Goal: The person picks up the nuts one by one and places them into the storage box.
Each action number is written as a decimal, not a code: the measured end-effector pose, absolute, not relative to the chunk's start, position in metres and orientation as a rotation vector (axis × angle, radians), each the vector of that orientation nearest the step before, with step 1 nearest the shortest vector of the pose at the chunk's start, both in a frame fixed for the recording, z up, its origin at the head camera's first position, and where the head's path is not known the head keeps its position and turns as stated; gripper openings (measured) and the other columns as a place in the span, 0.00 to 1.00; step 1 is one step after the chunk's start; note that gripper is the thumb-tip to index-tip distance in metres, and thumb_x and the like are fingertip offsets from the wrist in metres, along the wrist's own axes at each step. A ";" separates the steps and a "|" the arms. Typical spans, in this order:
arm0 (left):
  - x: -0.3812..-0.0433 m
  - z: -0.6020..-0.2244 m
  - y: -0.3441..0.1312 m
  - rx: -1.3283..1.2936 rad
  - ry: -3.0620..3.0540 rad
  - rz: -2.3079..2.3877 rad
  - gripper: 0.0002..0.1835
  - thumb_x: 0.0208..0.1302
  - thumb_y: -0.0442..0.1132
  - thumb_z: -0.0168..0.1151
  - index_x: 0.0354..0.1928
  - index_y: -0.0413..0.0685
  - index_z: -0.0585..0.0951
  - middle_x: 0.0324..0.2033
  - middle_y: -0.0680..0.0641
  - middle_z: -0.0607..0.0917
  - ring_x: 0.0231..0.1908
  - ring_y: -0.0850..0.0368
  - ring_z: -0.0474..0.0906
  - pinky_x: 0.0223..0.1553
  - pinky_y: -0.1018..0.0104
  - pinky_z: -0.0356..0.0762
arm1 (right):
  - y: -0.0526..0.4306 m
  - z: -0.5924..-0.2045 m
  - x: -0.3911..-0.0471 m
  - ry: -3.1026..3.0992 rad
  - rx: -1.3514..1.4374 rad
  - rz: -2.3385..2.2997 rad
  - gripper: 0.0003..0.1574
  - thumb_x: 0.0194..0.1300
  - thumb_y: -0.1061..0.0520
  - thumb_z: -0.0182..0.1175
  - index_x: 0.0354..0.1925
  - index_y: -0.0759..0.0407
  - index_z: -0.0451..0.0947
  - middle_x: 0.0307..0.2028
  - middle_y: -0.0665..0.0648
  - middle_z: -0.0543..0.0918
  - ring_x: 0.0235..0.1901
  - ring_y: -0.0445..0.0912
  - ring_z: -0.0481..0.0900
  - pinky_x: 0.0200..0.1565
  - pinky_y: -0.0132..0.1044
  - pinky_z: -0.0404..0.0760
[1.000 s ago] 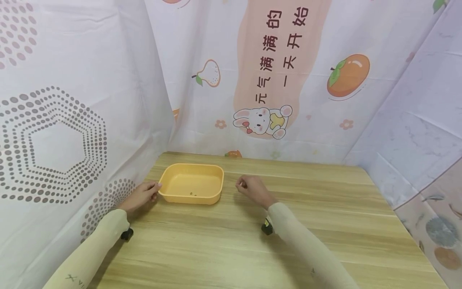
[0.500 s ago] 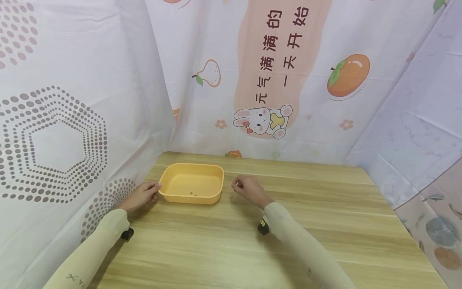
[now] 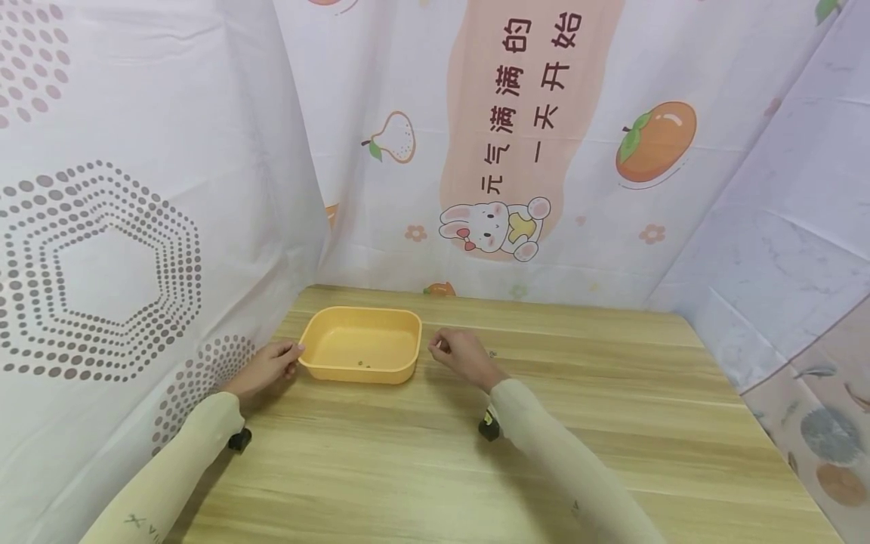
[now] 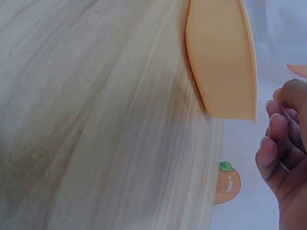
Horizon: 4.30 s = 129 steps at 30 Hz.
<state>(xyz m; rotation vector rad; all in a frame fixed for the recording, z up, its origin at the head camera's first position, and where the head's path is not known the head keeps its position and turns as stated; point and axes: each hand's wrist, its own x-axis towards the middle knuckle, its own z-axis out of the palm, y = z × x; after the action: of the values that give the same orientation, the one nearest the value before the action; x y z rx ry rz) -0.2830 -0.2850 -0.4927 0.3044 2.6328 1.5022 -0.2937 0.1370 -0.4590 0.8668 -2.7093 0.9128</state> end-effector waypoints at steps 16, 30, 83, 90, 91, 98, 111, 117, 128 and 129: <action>-0.282 -0.490 -0.284 0.315 2.616 1.505 0.22 0.74 0.49 0.48 0.32 0.35 0.75 0.24 0.41 0.76 0.23 0.54 0.70 0.21 0.65 0.71 | 0.125 -0.461 -0.293 -2.655 0.903 0.909 0.03 0.65 0.56 0.61 0.33 0.52 0.80 0.24 0.40 0.77 0.23 0.34 0.73 0.25 0.29 0.75; -0.281 -0.490 -0.283 0.283 2.595 1.541 0.21 0.74 0.46 0.49 0.32 0.32 0.74 0.25 0.41 0.75 0.23 0.55 0.70 0.23 0.64 0.74 | 0.116 -0.459 -0.291 -2.715 0.895 0.942 0.04 0.65 0.57 0.60 0.32 0.50 0.79 0.22 0.41 0.76 0.23 0.35 0.73 0.25 0.29 0.74; -0.282 -0.490 -0.281 0.289 2.586 1.544 0.21 0.74 0.47 0.48 0.31 0.34 0.72 0.25 0.40 0.75 0.23 0.54 0.70 0.23 0.62 0.74 | 0.112 -0.460 -0.291 -2.726 0.940 0.874 0.03 0.65 0.54 0.62 0.34 0.49 0.82 0.20 0.41 0.76 0.20 0.34 0.71 0.24 0.29 0.72; -0.282 -0.490 -0.281 0.305 2.612 1.537 0.21 0.74 0.46 0.48 0.31 0.34 0.73 0.25 0.40 0.75 0.23 0.54 0.70 0.23 0.63 0.74 | 0.120 -0.460 -0.292 -2.742 0.904 0.918 0.02 0.65 0.57 0.62 0.35 0.54 0.82 0.21 0.41 0.76 0.22 0.36 0.72 0.24 0.30 0.72; -0.282 -0.490 -0.281 0.301 2.614 1.537 0.21 0.74 0.46 0.48 0.31 0.34 0.73 0.25 0.40 0.75 0.23 0.54 0.70 0.23 0.63 0.74 | 0.122 -0.460 -0.292 -2.744 0.895 0.914 0.02 0.65 0.57 0.62 0.34 0.53 0.81 0.21 0.41 0.76 0.22 0.36 0.72 0.24 0.30 0.72; -0.281 -0.491 -0.282 0.318 2.612 1.539 0.22 0.73 0.49 0.49 0.31 0.34 0.73 0.24 0.42 0.75 0.23 0.53 0.71 0.23 0.62 0.75 | 0.143 -0.465 -0.297 -2.776 0.838 0.841 0.04 0.65 0.54 0.62 0.33 0.51 0.80 0.22 0.42 0.76 0.23 0.36 0.72 0.26 0.31 0.72; -0.281 -0.492 -0.284 0.311 2.612 1.527 0.24 0.73 0.51 0.48 0.32 0.32 0.74 0.24 0.42 0.75 0.23 0.54 0.71 0.23 0.63 0.75 | 0.193 -0.485 -0.311 -2.824 0.725 0.750 0.02 0.65 0.54 0.61 0.35 0.49 0.80 0.24 0.42 0.77 0.25 0.37 0.72 0.29 0.33 0.73; -0.281 -0.491 -0.284 0.319 2.622 1.506 0.26 0.73 0.52 0.48 0.33 0.32 0.74 0.24 0.43 0.75 0.23 0.54 0.71 0.23 0.62 0.75 | 0.209 -0.489 -0.313 -2.835 0.687 0.776 0.03 0.65 0.55 0.62 0.37 0.52 0.81 0.22 0.43 0.77 0.22 0.38 0.72 0.27 0.36 0.72; -0.281 -0.490 -0.284 0.320 2.606 1.518 0.25 0.74 0.51 0.47 0.33 0.32 0.73 0.23 0.44 0.75 0.22 0.54 0.70 0.23 0.62 0.74 | 0.235 -0.496 -0.316 -2.886 0.597 0.772 0.06 0.65 0.52 0.62 0.38 0.53 0.80 0.23 0.47 0.77 0.23 0.42 0.72 0.27 0.38 0.72; -0.281 -0.490 -0.284 0.318 2.607 1.516 0.25 0.74 0.51 0.47 0.33 0.32 0.73 0.23 0.44 0.75 0.22 0.54 0.70 0.23 0.62 0.74 | 0.237 -0.497 -0.317 -2.890 0.593 0.766 0.07 0.65 0.52 0.62 0.38 0.53 0.80 0.23 0.47 0.77 0.24 0.42 0.72 0.27 0.38 0.72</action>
<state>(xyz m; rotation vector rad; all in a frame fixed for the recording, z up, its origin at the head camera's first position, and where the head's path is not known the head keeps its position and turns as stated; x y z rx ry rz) -0.2808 -0.2838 -0.4904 0.3182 2.6074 1.5159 -0.3167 0.2372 -0.4967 0.5927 -2.8899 0.7661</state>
